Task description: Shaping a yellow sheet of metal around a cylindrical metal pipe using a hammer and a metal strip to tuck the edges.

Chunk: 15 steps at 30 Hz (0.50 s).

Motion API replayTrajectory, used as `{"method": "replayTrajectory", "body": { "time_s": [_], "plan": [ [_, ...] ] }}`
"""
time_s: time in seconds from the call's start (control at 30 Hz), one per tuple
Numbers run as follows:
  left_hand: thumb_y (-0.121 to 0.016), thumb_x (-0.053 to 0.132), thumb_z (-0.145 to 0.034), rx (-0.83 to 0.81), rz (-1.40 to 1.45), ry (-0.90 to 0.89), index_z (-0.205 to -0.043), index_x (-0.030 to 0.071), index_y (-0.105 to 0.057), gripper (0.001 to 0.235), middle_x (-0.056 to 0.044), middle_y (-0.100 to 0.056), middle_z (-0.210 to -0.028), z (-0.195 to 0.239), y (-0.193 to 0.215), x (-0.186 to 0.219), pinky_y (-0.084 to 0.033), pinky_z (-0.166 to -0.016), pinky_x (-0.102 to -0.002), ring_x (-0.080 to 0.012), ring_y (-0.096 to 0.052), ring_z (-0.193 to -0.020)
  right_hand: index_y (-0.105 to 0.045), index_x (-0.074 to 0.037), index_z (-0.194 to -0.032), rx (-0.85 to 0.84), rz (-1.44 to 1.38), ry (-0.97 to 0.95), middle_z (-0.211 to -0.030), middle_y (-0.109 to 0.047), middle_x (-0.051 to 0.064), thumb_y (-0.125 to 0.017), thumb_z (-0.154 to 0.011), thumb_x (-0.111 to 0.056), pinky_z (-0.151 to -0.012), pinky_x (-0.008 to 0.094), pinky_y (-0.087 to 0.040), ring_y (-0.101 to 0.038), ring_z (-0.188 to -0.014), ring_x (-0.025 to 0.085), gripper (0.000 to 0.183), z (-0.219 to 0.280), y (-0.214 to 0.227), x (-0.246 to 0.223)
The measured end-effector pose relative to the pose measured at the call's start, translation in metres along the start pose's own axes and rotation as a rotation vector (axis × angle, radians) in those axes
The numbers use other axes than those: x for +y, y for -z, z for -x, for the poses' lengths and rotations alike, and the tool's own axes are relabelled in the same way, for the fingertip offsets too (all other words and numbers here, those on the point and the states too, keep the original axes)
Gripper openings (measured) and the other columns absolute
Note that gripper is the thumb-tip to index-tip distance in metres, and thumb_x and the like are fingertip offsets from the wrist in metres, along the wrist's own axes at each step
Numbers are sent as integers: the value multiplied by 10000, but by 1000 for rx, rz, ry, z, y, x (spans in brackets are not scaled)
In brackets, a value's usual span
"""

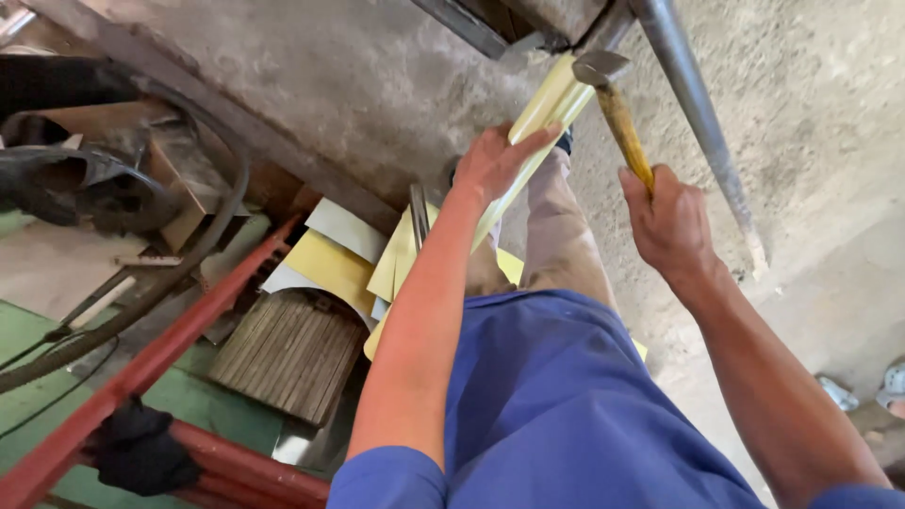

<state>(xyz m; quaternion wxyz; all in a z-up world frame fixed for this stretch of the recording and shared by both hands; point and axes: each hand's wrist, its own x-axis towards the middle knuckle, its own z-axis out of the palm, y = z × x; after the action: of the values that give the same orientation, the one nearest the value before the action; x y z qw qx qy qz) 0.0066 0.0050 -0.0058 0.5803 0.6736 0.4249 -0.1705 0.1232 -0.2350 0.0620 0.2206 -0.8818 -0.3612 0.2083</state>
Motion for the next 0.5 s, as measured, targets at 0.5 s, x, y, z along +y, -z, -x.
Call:
{"method": "replayTrajectory", "body": {
  "time_s": [0.5],
  "plan": [
    [-782,626,-745,531,-370,-71,-1091,75,-566,685,-178,-686,-1003,39,-51,9,-552,-781,-517,-377,-702,-934,-538,28,-902,-106,103,-74,-727,-593,319,-596,-1116,-380,-615,606,-441,-588,-726,556,464,-3,-13,12]
  ]
}}
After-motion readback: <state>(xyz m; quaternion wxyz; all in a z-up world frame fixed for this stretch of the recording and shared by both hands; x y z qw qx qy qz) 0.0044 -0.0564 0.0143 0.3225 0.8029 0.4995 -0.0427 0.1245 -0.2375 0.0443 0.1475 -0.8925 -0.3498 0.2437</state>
